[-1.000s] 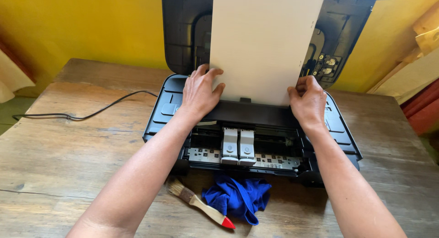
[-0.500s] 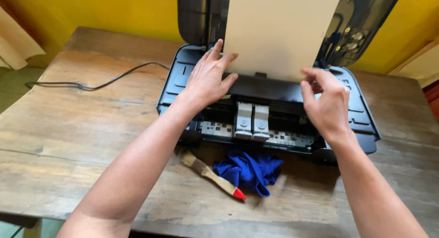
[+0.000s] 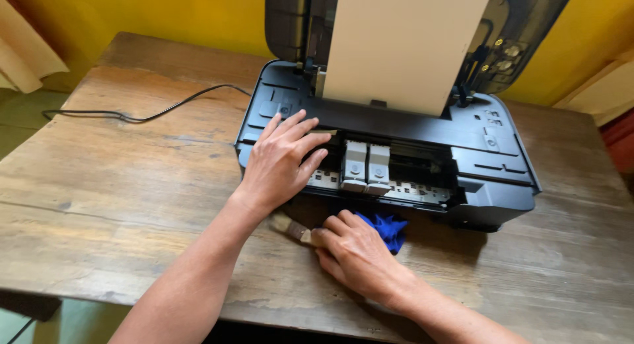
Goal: The person uses a small brush to clean the inside of a printer. They open the scanner lid and brush the glass and interior surfaces, then insert a sheet of paper into the paper feed and continue brushing the internal mechanisms and rollers.
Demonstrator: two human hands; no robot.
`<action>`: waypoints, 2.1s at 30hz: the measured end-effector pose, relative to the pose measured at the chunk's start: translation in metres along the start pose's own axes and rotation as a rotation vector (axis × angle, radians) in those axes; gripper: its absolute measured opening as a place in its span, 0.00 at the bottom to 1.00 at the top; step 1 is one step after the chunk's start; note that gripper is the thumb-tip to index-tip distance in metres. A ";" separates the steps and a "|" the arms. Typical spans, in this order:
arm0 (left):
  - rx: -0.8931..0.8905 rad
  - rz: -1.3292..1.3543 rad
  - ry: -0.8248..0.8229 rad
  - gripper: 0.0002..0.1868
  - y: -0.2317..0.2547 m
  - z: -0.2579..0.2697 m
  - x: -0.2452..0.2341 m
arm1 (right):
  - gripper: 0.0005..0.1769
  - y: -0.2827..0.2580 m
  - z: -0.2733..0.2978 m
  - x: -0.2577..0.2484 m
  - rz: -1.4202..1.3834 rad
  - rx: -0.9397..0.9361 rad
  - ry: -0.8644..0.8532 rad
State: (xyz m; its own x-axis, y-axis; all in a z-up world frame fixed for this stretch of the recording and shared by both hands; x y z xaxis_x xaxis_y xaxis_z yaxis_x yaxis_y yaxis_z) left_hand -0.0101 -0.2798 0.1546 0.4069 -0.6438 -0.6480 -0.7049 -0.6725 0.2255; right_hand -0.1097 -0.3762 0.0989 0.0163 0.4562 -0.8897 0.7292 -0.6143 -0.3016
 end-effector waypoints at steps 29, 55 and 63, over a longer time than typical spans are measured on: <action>0.316 0.128 -0.167 0.29 0.075 0.026 0.045 | 0.43 0.149 0.065 -0.126 -1.023 0.338 0.546; 0.235 0.217 -0.207 0.29 0.071 0.032 0.056 | 0.07 0.102 0.074 -0.168 0.284 0.304 0.866; 0.211 0.230 -0.190 0.28 0.068 0.031 0.055 | 0.07 0.113 0.083 -0.159 0.141 0.298 0.908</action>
State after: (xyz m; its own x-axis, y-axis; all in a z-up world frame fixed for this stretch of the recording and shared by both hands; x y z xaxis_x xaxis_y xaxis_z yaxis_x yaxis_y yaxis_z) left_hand -0.0530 -0.3498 0.1119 0.1223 -0.6767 -0.7260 -0.8777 -0.4152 0.2392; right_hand -0.0872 -0.5717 0.1777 0.7042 0.6130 -0.3584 0.4784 -0.7825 -0.3985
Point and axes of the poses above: each hand's wrist, its own z-axis away from the middle knuckle, its own x-axis out of the palm, y = z × x, the point moved 9 cm from there along -z, towards the middle knuckle, and after that the axes turned 2 degrees about -z, right-handed, at the moved point
